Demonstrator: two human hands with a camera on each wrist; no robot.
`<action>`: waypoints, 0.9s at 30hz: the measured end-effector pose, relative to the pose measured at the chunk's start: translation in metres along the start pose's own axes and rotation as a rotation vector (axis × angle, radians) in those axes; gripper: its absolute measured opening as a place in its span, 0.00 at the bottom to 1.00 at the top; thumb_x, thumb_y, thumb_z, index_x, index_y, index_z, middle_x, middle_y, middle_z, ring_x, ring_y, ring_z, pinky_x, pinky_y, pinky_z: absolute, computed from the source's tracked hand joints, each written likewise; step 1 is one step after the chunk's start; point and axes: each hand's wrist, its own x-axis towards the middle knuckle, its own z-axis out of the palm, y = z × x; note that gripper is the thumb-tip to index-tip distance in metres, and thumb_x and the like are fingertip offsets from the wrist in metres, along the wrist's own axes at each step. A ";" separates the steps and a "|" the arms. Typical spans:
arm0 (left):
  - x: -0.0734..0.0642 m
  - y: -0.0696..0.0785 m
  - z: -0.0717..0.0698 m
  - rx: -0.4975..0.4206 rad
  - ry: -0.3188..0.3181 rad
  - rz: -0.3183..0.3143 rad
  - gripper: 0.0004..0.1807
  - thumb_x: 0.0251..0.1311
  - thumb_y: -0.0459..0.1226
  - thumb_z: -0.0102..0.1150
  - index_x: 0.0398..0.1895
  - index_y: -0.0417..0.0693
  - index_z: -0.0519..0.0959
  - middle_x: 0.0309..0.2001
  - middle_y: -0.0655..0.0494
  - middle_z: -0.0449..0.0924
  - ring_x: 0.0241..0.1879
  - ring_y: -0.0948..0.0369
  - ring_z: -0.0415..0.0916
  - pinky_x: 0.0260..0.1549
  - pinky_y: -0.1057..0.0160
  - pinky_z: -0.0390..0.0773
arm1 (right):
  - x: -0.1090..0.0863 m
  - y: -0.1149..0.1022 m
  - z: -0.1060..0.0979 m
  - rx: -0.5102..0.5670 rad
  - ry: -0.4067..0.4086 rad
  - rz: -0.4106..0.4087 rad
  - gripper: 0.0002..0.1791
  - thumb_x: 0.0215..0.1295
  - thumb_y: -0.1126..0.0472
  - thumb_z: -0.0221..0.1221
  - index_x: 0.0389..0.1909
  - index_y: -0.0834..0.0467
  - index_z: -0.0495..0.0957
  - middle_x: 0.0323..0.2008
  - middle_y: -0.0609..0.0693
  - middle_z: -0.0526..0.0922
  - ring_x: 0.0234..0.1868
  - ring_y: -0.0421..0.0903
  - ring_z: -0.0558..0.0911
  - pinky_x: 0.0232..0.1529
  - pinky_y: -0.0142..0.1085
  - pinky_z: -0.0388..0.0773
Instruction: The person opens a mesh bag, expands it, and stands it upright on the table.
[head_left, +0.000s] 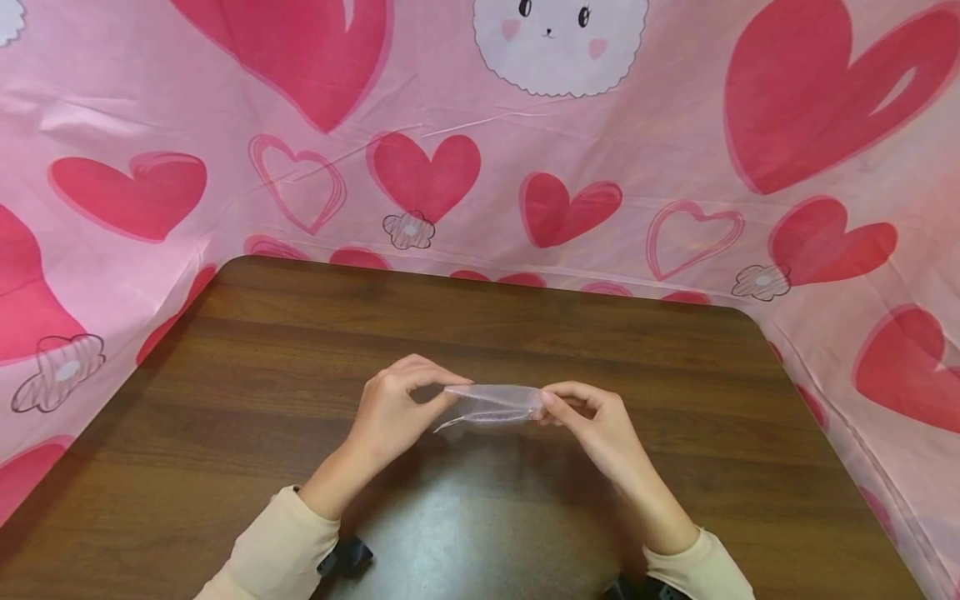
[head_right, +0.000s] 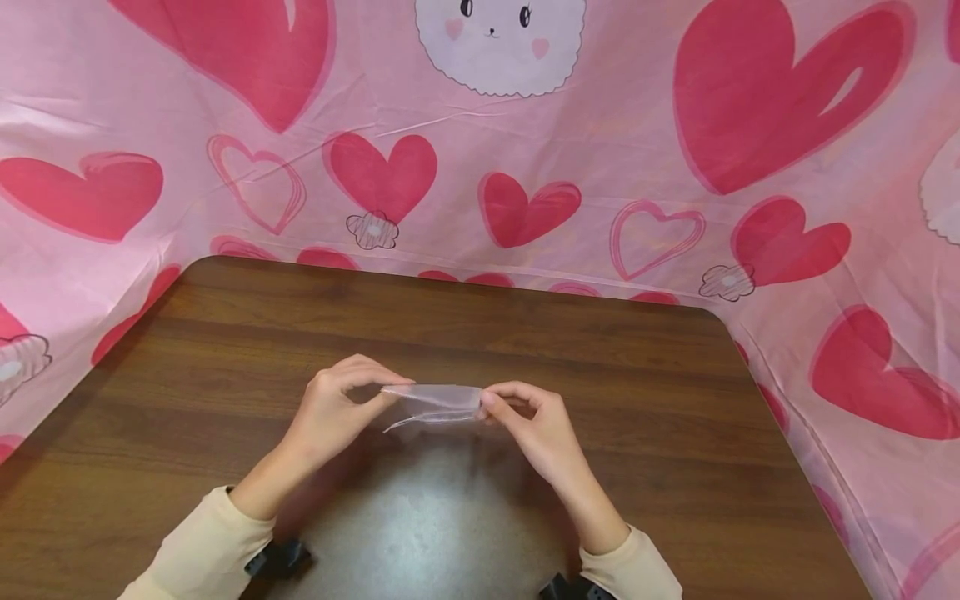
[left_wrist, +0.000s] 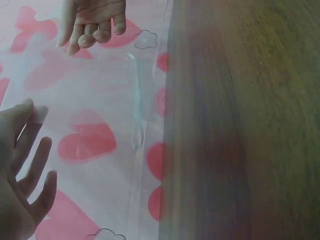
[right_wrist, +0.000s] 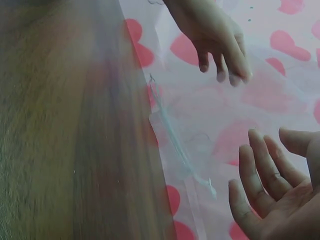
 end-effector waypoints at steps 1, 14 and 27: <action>0.000 0.001 0.000 0.000 -0.003 -0.028 0.06 0.50 0.38 0.76 0.32 0.58 0.90 0.31 0.71 0.84 0.37 0.69 0.80 0.39 0.61 0.78 | 0.000 0.000 -0.002 0.005 0.002 -0.023 0.11 0.68 0.64 0.62 0.42 0.70 0.82 0.29 0.53 0.86 0.33 0.48 0.86 0.41 0.40 0.82; 0.001 0.006 -0.001 -0.071 -0.077 -0.154 0.05 0.50 0.39 0.76 0.30 0.59 0.88 0.29 0.74 0.82 0.34 0.70 0.78 0.34 0.57 0.78 | 0.003 -0.010 -0.003 0.020 0.088 -0.149 0.13 0.62 0.67 0.67 0.47 0.65 0.83 0.42 0.55 0.87 0.44 0.43 0.85 0.48 0.34 0.79; 0.002 0.014 -0.001 -0.177 -0.141 -0.170 0.09 0.50 0.33 0.76 0.33 0.54 0.88 0.29 0.70 0.82 0.33 0.68 0.78 0.36 0.58 0.78 | 0.008 -0.012 0.016 -0.129 -0.036 -0.162 0.10 0.60 0.59 0.69 0.43 0.55 0.86 0.40 0.42 0.87 0.46 0.43 0.82 0.51 0.42 0.74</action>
